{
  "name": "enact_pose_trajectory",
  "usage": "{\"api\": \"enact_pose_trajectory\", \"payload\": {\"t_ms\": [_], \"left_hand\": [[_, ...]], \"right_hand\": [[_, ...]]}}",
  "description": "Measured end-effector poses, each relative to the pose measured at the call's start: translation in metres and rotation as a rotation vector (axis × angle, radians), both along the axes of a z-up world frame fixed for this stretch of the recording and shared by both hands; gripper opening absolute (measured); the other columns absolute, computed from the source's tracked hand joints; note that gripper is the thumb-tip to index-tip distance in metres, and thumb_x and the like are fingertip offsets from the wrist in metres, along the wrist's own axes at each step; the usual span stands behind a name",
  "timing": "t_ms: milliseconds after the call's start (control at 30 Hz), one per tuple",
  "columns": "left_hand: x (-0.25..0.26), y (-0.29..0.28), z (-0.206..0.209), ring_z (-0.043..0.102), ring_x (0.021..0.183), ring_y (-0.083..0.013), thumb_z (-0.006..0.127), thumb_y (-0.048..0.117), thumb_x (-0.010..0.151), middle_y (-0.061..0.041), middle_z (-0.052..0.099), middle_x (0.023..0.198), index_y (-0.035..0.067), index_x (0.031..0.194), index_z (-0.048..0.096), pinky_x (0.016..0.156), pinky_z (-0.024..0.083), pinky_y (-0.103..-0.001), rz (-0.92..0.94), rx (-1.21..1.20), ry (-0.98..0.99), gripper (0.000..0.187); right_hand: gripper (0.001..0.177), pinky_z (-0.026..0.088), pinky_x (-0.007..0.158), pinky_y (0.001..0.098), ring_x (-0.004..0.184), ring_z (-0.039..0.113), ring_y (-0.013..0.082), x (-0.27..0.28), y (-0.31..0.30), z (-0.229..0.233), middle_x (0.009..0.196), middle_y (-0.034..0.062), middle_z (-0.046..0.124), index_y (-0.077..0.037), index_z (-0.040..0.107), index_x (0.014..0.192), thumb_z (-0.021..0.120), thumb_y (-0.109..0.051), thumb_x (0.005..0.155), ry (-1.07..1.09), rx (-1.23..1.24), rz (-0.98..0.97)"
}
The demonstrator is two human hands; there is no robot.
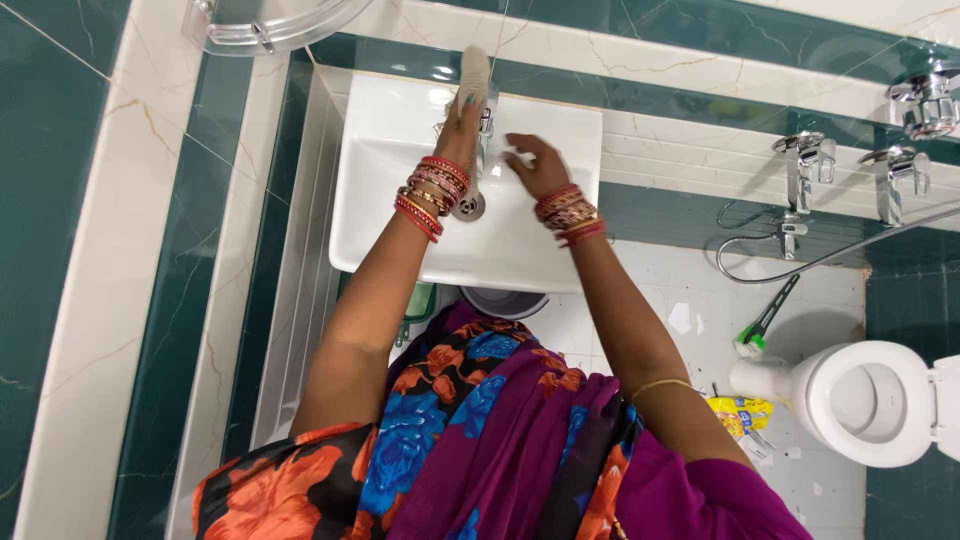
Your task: The person wipes the bathroom faucets and handles with a cloth.
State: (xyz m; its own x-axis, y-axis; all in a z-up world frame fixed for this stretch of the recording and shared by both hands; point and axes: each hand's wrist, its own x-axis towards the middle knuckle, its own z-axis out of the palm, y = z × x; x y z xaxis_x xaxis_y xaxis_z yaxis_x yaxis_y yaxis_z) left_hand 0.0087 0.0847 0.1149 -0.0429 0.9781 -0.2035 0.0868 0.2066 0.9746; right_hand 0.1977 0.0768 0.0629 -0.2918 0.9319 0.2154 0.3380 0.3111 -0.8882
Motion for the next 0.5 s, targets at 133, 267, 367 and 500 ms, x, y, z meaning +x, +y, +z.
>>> {"api": "enact_pose_trajectory", "payload": {"t_ms": [133, 267, 367, 500], "left_hand": [[-0.001, -0.028, -0.026, 0.037, 0.148, -0.0359, 0.033, 0.053, 0.101, -0.024, 0.036, 0.161, 0.003, 0.16, 0.023, 0.121, 0.031, -0.038, 0.049, -0.076, -0.026, 0.079], [0.004, -0.049, -0.066, 0.028, 0.153, -0.0401, 0.04, 0.043, 0.105, -0.029, 0.025, 0.165, -0.007, 0.159, 0.019, 0.125, 0.026, -0.04, 0.022, 0.208, 0.253, 0.077], [0.003, -0.039, -0.086, 0.028, 0.152, -0.0427, 0.044, 0.032, 0.106, -0.03, 0.023, 0.166, -0.008, 0.157, 0.024, 0.126, 0.027, -0.041, 0.006, 0.285, 0.42, 0.067], [0.003, -0.015, -0.079, 0.034, 0.149, -0.0419, 0.046, 0.024, 0.107, -0.029, 0.029, 0.163, -0.006, 0.156, 0.029, 0.124, 0.032, -0.04, -0.009, 0.343, 0.413, 0.06]], "right_hand": [[0.03, 0.058, 0.086, 0.0355, 0.089, 0.072, 0.0225, -0.039, 0.012, -0.037, 0.101, 0.0127, 0.076, 0.0, 0.071, 0.121, 0.057, -0.023, 0.107, -0.036, -0.185, -0.033], [0.03, 0.058, 0.084, 0.0343, 0.088, 0.071, 0.0214, -0.037, 0.026, -0.054, 0.101, 0.0125, 0.076, -0.001, 0.073, 0.121, 0.06, -0.023, 0.105, 0.032, -0.185, -0.07], [0.034, 0.059, 0.086, 0.0349, 0.093, 0.069, 0.0227, -0.033, 0.032, -0.038, 0.115, 0.0136, 0.074, -0.002, 0.068, 0.126, 0.064, -0.023, 0.1, 0.19, -0.084, -0.161], [0.05, 0.051, 0.102, 0.0436, 0.12, 0.061, 0.0347, -0.036, 0.048, -0.005, 0.137, 0.02, 0.062, -0.002, 0.058, 0.141, 0.072, -0.025, 0.099, 0.013, 0.353, -0.206]]}}
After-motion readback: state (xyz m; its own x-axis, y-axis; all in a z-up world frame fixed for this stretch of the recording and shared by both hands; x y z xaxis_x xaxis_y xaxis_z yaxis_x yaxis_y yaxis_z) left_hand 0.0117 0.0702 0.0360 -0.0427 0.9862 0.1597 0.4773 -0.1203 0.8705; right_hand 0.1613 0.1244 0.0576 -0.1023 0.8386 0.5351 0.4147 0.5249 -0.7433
